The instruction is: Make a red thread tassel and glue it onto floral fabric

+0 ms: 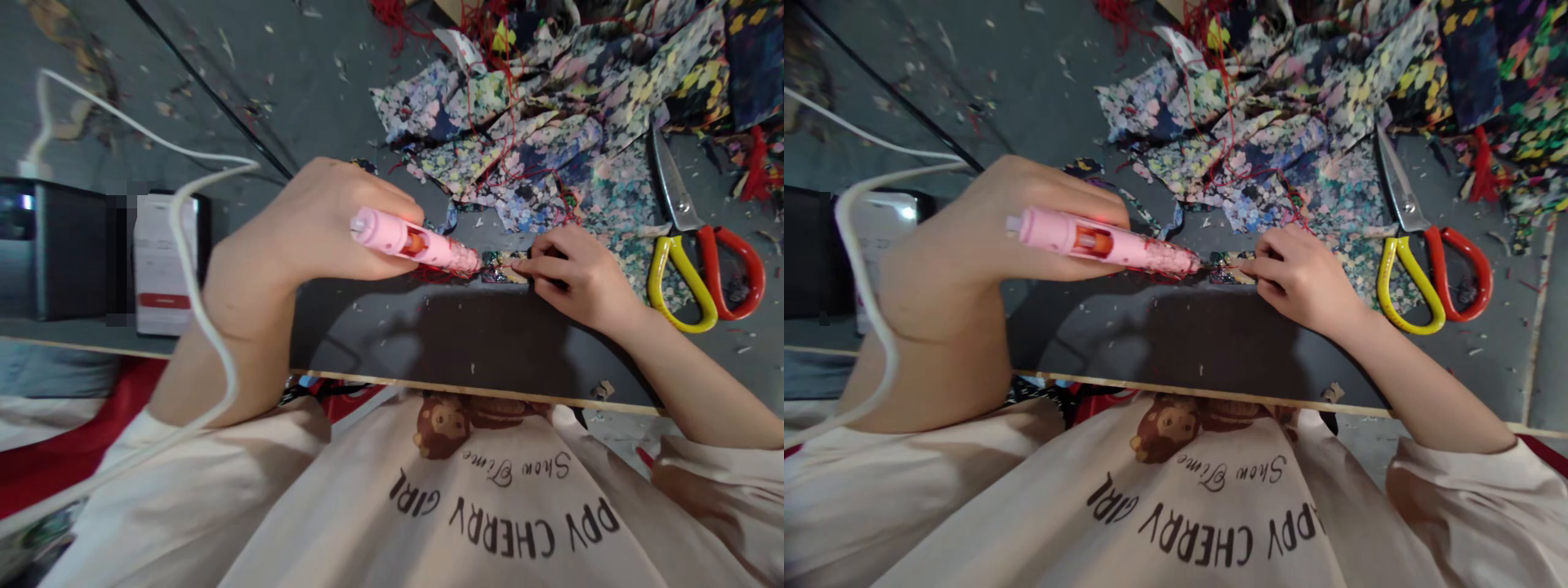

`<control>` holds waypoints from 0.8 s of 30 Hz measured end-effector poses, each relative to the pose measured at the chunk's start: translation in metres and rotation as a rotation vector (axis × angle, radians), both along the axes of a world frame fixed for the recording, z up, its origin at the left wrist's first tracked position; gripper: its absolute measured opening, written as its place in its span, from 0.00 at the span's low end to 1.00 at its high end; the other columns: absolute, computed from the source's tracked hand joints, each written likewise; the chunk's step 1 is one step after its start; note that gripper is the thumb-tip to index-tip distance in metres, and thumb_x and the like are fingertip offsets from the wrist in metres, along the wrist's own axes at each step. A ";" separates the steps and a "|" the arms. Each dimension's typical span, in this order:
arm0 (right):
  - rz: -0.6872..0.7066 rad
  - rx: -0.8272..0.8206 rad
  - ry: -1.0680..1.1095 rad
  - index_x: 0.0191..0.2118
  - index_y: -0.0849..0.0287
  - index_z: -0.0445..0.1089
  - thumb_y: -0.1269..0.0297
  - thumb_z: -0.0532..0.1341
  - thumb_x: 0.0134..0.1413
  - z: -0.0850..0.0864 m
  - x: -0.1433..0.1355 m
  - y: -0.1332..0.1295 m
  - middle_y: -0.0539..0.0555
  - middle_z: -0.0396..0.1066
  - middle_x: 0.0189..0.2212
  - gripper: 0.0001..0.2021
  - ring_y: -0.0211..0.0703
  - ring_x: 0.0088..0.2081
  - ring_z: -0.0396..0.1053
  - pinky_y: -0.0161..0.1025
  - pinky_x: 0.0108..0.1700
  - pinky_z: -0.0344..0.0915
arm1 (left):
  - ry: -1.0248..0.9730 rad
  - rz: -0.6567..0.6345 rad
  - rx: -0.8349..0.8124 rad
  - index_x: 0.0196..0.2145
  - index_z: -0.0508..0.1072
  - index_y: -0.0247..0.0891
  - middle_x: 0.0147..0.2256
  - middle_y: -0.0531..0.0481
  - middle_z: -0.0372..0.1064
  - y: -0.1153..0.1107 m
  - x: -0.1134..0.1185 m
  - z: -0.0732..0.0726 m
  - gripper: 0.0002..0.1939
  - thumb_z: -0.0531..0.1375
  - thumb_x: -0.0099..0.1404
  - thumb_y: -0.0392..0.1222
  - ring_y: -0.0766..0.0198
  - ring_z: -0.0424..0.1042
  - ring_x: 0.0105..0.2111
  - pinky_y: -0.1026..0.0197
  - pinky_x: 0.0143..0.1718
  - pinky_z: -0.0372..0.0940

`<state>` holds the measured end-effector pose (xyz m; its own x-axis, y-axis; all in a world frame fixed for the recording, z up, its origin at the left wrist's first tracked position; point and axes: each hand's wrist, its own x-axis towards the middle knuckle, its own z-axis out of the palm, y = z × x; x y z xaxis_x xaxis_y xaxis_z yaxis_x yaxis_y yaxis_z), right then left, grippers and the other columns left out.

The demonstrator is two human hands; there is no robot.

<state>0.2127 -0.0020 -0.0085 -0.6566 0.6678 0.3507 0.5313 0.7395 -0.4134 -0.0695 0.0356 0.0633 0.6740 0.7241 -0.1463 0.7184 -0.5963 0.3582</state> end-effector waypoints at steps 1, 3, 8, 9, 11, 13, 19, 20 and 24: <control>0.003 0.007 0.005 0.41 0.55 0.78 0.74 0.54 0.59 0.000 0.000 0.000 0.56 0.71 0.32 0.15 0.43 0.34 0.66 0.41 0.36 0.62 | -0.018 0.000 -0.041 0.16 0.51 0.40 0.17 0.56 0.48 0.000 0.000 0.003 0.19 0.52 0.59 0.49 0.70 0.47 0.18 0.61 0.23 0.43; 0.007 0.013 0.013 0.40 0.56 0.78 0.74 0.54 0.59 0.000 0.000 0.000 0.57 0.71 0.31 0.15 0.44 0.34 0.66 0.41 0.36 0.62 | -0.064 -0.002 -0.058 0.16 0.55 0.40 0.17 0.55 0.48 0.001 -0.002 0.007 0.19 0.52 0.60 0.50 0.70 0.47 0.19 0.61 0.23 0.43; -0.005 -0.030 0.007 0.41 0.55 0.78 0.74 0.54 0.59 0.001 0.000 -0.001 0.57 0.71 0.32 0.15 0.44 0.34 0.66 0.42 0.36 0.62 | -0.065 -0.005 0.007 0.15 0.55 0.39 0.16 0.56 0.49 0.004 -0.005 -0.001 0.20 0.52 0.59 0.50 0.72 0.48 0.19 0.63 0.24 0.43; -0.006 -0.032 0.009 0.40 0.55 0.78 0.74 0.54 0.58 0.001 0.000 -0.001 0.57 0.71 0.32 0.15 0.44 0.34 0.66 0.42 0.36 0.62 | -0.039 0.000 0.016 0.15 0.54 0.39 0.16 0.56 0.48 0.004 -0.005 -0.003 0.20 0.52 0.59 0.50 0.72 0.48 0.19 0.63 0.24 0.43; -0.006 -0.026 0.006 0.40 0.55 0.78 0.74 0.54 0.59 0.000 0.000 -0.001 0.57 0.71 0.32 0.15 0.44 0.34 0.65 0.42 0.36 0.62 | -0.027 -0.009 0.020 0.15 0.55 0.39 0.16 0.56 0.48 0.005 -0.006 -0.004 0.19 0.52 0.58 0.49 0.72 0.47 0.18 0.63 0.23 0.43; -0.004 -0.013 0.007 0.40 0.55 0.78 0.74 0.54 0.59 0.000 0.000 -0.001 0.56 0.71 0.32 0.15 0.44 0.34 0.65 0.41 0.37 0.62 | -0.028 -0.023 0.009 0.16 0.57 0.39 0.17 0.56 0.51 0.005 -0.008 -0.003 0.18 0.53 0.58 0.49 0.72 0.49 0.18 0.63 0.23 0.43; 0.006 -0.032 0.025 0.41 0.56 0.78 0.74 0.54 0.59 0.000 0.000 0.000 0.57 0.71 0.32 0.15 0.44 0.35 0.66 0.42 0.36 0.62 | -0.046 -0.042 0.016 0.17 0.57 0.42 0.17 0.55 0.53 0.002 -0.008 -0.001 0.16 0.53 0.59 0.47 0.68 0.52 0.19 0.61 0.23 0.46; 0.005 -0.032 0.020 0.41 0.55 0.78 0.74 0.54 0.59 0.001 0.000 0.000 0.57 0.71 0.32 0.15 0.44 0.35 0.66 0.42 0.36 0.62 | -0.023 -0.037 0.008 0.17 0.55 0.43 0.17 0.55 0.52 0.001 -0.008 -0.001 0.16 0.52 0.60 0.47 0.67 0.51 0.19 0.60 0.23 0.47; 0.001 -0.034 0.023 0.40 0.55 0.78 0.74 0.55 0.58 0.002 0.000 0.000 0.57 0.71 0.31 0.15 0.44 0.34 0.66 0.42 0.36 0.62 | -0.004 0.005 0.010 0.17 0.54 0.45 0.17 0.54 0.52 0.000 -0.005 -0.001 0.16 0.50 0.60 0.47 0.64 0.51 0.19 0.57 0.23 0.46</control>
<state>0.2126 -0.0022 -0.0069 -0.6494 0.6786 0.3432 0.5201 0.7256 -0.4505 -0.0750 0.0356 0.0626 0.6711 0.7288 -0.1364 0.7199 -0.5964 0.3552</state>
